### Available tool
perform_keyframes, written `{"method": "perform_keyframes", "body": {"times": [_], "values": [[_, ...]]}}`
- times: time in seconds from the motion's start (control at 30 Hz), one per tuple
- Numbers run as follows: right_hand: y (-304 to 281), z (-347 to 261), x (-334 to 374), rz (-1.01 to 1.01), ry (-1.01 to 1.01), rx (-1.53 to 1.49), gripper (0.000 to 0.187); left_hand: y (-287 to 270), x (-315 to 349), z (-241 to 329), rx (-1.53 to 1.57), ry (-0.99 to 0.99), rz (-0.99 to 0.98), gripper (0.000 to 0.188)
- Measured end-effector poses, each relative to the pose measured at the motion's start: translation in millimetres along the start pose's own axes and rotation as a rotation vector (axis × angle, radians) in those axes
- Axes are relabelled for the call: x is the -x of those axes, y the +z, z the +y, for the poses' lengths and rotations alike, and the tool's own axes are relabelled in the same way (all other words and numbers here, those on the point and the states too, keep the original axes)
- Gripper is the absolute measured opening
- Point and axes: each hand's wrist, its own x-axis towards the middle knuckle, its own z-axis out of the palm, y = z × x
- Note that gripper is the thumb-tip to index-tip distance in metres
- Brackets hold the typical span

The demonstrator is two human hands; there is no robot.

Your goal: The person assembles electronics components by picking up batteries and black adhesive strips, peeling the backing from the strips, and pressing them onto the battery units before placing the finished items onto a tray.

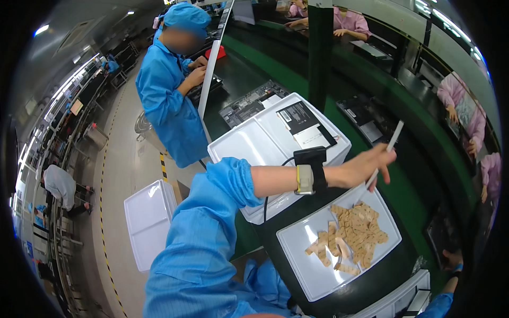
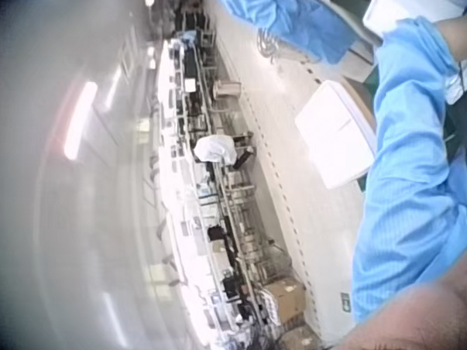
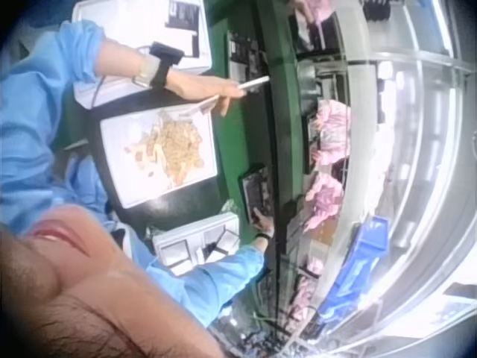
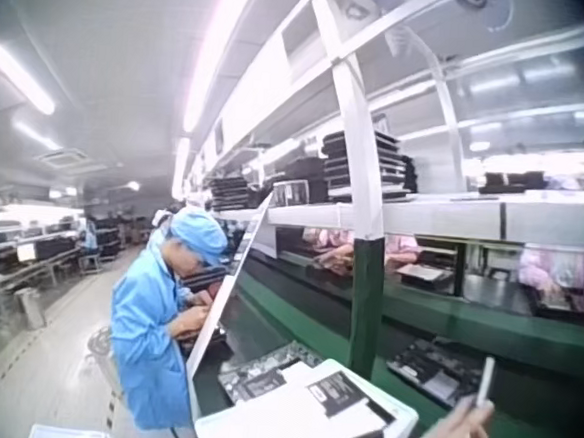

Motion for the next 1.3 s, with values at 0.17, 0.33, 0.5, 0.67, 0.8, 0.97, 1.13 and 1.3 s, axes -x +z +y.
{"method": "perform_keyframes", "body": {"times": [0.17,0.33,0.5,0.67,0.8,0.97,1.13,1.3], "values": [[-24.6,12.4,-21.0,0.01,-0.034,-0.048,0.077,-20.2,-9.6,-34.0,0.221,-0.141,0.146,0.094],[-22.0,27.4,-29.8,0.012,-0.085,-0.059,0.077,-16.5,0.8,-24.8,0.046,-0.046,0.135,0.092],[0.8,26.5,-49.8,0.208,-0.154,0.483,0.089,-22.3,-5.3,-33.3,0.072,-0.115,0.198,0.092],[15.5,12.4,-73.2,0.219,-0.117,0.56,0.084,-31.3,-3.4,-35.5,0.117,-0.162,0.264,0.097],[12.6,-2.9,-45.6,0.247,-0.027,0.52,0.081,-29.9,-3.9,-33.7,0.122,-0.148,0.244,0.098],[17.1,-6.8,-38.3,0.298,-0.004,0.593,0.082,-27.1,-6.5,-36.1,0.124,-0.149,0.223,0.099],[7.2,-12.7,-54.6,0.267,-0.02,0.532,0.087,-28.8,-7.1,-32.9,0.192,-0.159,0.223,0.104],[36.5,-53.3,-42.1,0.169,0.175,0.558,0.083,-29.2,-6.2,-33.7,0.193,-0.189,0.236,0.104]]}}
